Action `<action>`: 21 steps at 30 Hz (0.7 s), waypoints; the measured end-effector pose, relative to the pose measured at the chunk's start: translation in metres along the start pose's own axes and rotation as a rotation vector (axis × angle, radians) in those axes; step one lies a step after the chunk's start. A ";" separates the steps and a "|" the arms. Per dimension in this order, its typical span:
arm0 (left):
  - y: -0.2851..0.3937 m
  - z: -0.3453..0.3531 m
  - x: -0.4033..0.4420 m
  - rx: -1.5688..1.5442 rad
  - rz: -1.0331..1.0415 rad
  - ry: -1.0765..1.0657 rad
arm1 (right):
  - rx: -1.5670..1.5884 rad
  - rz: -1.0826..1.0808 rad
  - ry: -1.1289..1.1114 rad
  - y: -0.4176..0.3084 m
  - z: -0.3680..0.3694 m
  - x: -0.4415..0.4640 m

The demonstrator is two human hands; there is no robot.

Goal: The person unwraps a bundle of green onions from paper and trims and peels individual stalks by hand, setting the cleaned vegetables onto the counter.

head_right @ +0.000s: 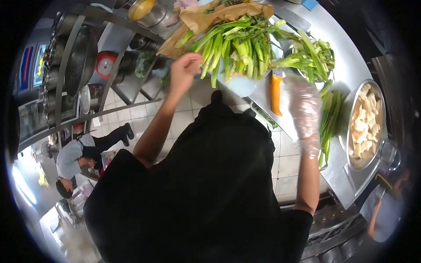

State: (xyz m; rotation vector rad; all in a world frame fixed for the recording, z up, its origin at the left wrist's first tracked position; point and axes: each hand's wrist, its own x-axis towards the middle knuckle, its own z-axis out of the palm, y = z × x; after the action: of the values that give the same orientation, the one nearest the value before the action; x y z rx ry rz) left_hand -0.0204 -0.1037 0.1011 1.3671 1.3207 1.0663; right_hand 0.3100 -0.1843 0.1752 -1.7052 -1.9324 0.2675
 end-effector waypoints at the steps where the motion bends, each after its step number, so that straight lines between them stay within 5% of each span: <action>1: -0.013 -0.017 -0.001 -0.004 0.029 0.097 | 0.125 -0.031 -0.012 -0.010 0.020 0.000; 4: -0.039 -0.051 -0.013 0.112 -0.035 0.149 | -0.161 -0.284 -0.168 -0.048 0.069 0.025; 7: -0.042 -0.054 -0.020 0.257 0.054 0.108 | -0.092 -0.454 -0.261 -0.075 0.127 0.063; 9: -0.045 -0.053 -0.019 0.373 0.098 0.025 | -0.313 -0.628 -0.091 -0.105 0.138 0.089; 13: -0.040 -0.032 -0.014 0.484 0.074 0.007 | -0.379 -0.610 -0.122 -0.089 0.174 0.123; 15: -0.054 -0.019 -0.013 0.657 0.264 0.084 | -0.385 -0.631 -0.164 -0.085 0.165 0.130; 21: -0.015 -0.024 -0.001 0.404 0.175 0.005 | -0.207 -0.573 -0.171 -0.091 0.126 0.143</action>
State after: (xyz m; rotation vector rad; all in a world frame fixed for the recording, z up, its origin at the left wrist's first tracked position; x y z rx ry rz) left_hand -0.0465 -0.1033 0.0912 1.8062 1.4959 0.9475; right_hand 0.1597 -0.0370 0.1521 -1.1964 -2.5511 -0.0055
